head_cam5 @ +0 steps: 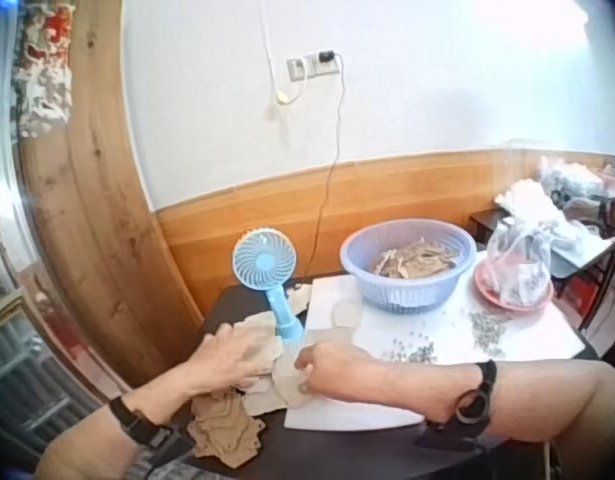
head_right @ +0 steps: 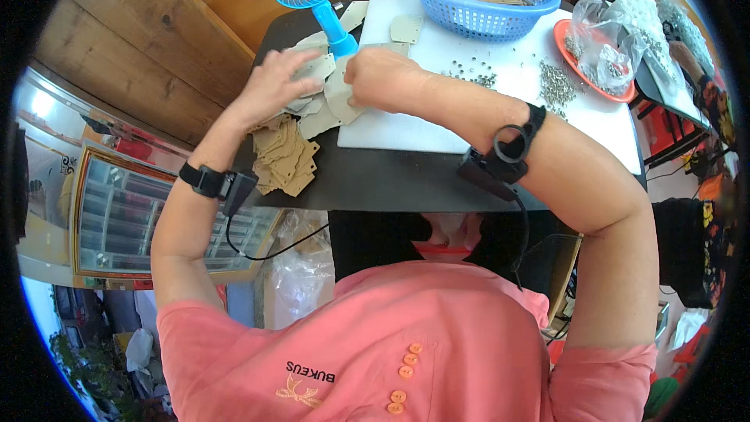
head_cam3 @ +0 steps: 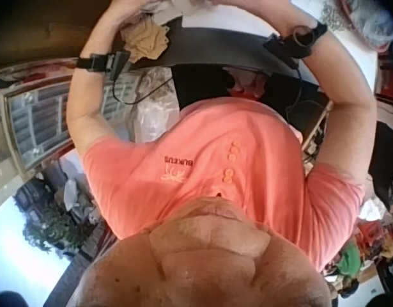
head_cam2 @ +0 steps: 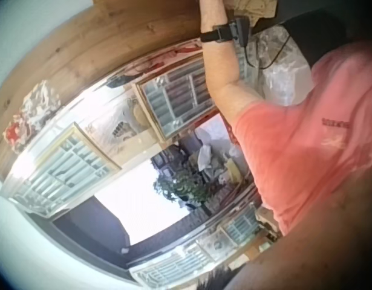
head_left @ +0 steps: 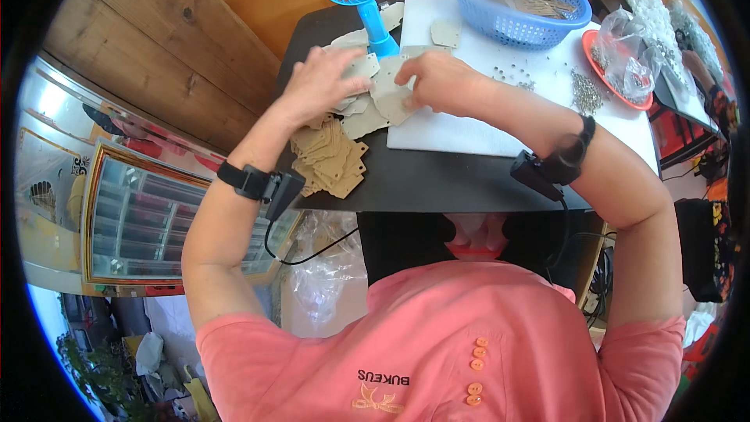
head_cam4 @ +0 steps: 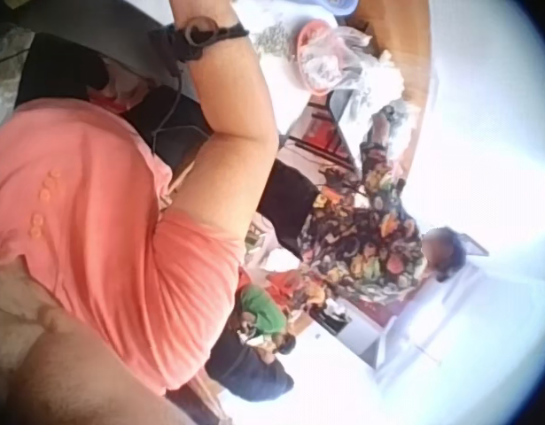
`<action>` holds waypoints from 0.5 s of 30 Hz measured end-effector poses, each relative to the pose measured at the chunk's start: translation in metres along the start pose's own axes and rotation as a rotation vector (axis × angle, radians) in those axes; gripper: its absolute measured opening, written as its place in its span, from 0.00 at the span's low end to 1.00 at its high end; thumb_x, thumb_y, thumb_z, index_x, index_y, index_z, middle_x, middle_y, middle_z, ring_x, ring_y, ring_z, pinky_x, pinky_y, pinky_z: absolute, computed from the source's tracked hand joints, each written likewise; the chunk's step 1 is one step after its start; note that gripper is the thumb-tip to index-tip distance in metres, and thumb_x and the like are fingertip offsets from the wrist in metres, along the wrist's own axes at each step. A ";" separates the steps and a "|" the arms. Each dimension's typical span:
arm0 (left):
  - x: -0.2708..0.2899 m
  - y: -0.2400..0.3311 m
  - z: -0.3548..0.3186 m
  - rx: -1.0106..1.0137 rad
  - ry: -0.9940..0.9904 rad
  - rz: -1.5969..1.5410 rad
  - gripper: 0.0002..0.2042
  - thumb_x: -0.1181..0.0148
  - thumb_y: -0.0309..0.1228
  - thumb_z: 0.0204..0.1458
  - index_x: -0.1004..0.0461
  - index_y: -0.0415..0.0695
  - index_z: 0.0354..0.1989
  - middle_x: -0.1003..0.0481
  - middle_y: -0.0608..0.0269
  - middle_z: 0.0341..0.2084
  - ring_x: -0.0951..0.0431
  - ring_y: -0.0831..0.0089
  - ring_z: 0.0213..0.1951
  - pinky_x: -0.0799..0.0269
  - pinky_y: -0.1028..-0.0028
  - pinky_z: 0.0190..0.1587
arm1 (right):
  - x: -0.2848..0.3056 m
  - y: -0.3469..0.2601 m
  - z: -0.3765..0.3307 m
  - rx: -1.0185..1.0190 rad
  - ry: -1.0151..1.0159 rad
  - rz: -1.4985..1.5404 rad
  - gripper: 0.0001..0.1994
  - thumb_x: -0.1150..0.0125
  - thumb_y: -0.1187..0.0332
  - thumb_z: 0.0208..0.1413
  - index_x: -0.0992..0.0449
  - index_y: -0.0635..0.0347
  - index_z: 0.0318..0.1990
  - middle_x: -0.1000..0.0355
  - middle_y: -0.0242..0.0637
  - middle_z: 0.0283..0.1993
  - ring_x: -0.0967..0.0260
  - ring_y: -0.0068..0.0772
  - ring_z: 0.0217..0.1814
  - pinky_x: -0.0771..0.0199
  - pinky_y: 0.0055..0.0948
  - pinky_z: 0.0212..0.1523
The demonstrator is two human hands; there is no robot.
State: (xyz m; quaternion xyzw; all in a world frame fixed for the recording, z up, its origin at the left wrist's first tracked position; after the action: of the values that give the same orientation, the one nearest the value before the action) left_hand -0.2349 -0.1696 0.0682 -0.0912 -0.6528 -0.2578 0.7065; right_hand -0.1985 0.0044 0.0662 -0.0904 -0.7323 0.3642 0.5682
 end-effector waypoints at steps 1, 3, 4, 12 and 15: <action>-0.008 -0.001 -0.009 0.003 0.001 0.006 0.27 0.36 0.47 0.50 0.28 0.49 0.59 0.28 0.60 0.54 0.37 0.59 0.60 0.40 0.53 0.58 | -0.007 0.005 -0.006 0.059 -0.057 0.017 0.18 0.32 0.72 0.47 0.21 0.64 0.48 0.23 0.45 0.35 0.25 0.34 0.29 0.25 0.35 0.33; -0.016 0.008 -0.021 -0.101 0.018 -0.032 0.26 0.36 0.46 0.50 0.26 0.49 0.57 0.28 0.60 0.55 0.39 0.60 0.61 0.40 0.55 0.59 | -0.016 0.017 -0.023 0.121 -0.105 0.029 0.18 0.32 0.72 0.47 0.21 0.64 0.48 0.22 0.45 0.36 0.25 0.34 0.31 0.25 0.35 0.36; -0.007 0.016 -0.022 -0.105 0.096 -0.069 0.22 0.37 0.43 0.50 0.23 0.47 0.52 0.26 0.56 0.51 0.33 0.59 0.57 0.36 0.60 0.58 | -0.012 0.020 -0.040 0.200 0.034 0.016 0.18 0.33 0.71 0.47 0.21 0.64 0.47 0.23 0.44 0.35 0.25 0.34 0.32 0.25 0.35 0.38; 0.025 -0.081 0.050 0.415 0.110 -0.405 0.14 0.38 0.28 0.50 0.20 0.41 0.46 0.21 0.58 0.39 0.23 0.69 0.41 0.27 0.69 0.44 | 0.011 0.019 -0.099 0.128 0.150 0.211 0.13 0.35 0.72 0.48 0.21 0.67 0.42 0.23 0.43 0.32 0.27 0.33 0.34 0.27 0.33 0.41; 0.031 -0.085 0.088 0.467 -0.015 -0.455 0.17 0.36 0.32 0.50 0.21 0.44 0.49 0.22 0.59 0.40 0.24 0.69 0.38 0.26 0.67 0.42 | 0.016 0.024 -0.106 0.200 0.326 0.218 0.10 0.37 0.70 0.48 0.19 0.63 0.39 0.24 0.49 0.28 0.24 0.49 0.32 0.26 0.40 0.37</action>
State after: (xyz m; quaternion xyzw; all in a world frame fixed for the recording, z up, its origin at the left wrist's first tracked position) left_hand -0.3524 -0.2084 0.0919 0.2197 -0.7031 -0.2515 0.6278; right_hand -0.1152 0.0758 0.0724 -0.1697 -0.5769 0.4750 0.6425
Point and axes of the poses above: each hand's wrist, its own z-axis towards the middle knuckle, its own x-axis out of the back of the hand, y = z × x, the point moved 7 cm from there along z, towards the middle knuckle
